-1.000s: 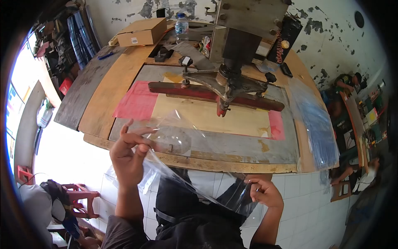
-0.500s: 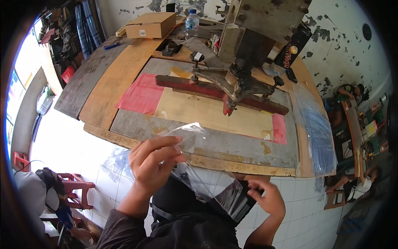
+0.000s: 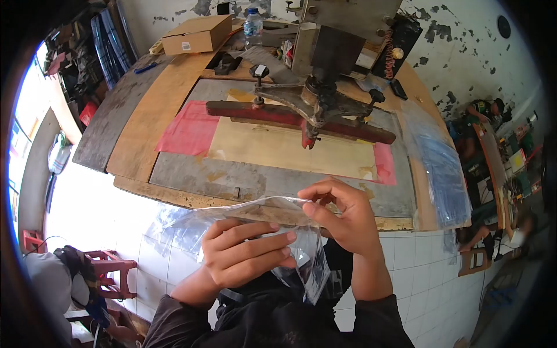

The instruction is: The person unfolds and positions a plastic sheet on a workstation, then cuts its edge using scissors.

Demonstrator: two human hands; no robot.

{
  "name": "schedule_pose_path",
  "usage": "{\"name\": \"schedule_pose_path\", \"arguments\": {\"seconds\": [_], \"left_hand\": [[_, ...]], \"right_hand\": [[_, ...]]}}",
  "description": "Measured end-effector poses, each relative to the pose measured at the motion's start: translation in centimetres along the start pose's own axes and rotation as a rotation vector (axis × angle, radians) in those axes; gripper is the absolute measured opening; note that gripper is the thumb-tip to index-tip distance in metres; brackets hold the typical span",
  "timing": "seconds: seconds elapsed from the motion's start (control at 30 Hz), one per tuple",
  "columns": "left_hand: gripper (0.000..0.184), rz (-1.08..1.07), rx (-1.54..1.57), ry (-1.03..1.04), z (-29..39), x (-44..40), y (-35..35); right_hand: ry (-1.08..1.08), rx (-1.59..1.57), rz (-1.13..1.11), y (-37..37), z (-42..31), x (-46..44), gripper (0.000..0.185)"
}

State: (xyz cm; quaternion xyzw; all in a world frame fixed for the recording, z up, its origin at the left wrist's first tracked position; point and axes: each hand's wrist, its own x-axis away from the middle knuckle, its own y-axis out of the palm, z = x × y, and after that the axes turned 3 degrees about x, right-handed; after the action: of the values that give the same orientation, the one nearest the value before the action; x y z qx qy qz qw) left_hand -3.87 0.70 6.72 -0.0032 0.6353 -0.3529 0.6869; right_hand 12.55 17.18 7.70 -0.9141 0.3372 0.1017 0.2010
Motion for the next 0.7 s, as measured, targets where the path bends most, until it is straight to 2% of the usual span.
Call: {"name": "schedule_pose_path", "arguments": {"seconds": [0.07,0.13,0.37,0.43,0.47,0.5,0.57,0.67,0.7], "left_hand": [[0.025,-0.006,-0.001,0.012,0.1,0.2,0.1],[0.024,-0.017,0.001,0.039,0.0,0.4,0.5],[0.026,0.012,0.083,0.000,0.3,0.4,1.8],[0.027,0.050,0.150,-0.042,0.0,0.5,2.1],[0.027,0.050,0.149,-0.043,-0.1,0.4,2.1],[0.029,0.068,0.157,-0.035,-0.3,0.4,2.0],[0.032,0.088,0.161,-0.028,-0.6,0.4,1.9],[0.034,0.060,0.167,-0.016,-0.6,0.5,1.7],[0.034,0.047,0.147,-0.005,-0.6,0.4,1.7]], "right_hand": [[0.027,0.021,-0.028,0.2,-0.1,-0.2,0.016],[0.146,-0.066,-0.002,0.2,0.0,-0.2,0.013],[0.279,-0.305,0.114,0.2,0.4,0.3,0.010],[0.095,-0.036,0.113,0.1,1.2,0.6,0.019],[0.095,-0.037,0.112,-0.2,0.7,0.8,0.019],[-0.141,0.156,0.074,-0.7,-0.6,0.9,0.029],[-0.379,0.346,0.033,-0.8,-1.9,1.1,0.039],[-0.441,0.425,-0.139,-0.5,-2.1,2.0,0.051],[-0.420,0.439,-0.119,-0.4,-2.0,2.3,0.052]]}}
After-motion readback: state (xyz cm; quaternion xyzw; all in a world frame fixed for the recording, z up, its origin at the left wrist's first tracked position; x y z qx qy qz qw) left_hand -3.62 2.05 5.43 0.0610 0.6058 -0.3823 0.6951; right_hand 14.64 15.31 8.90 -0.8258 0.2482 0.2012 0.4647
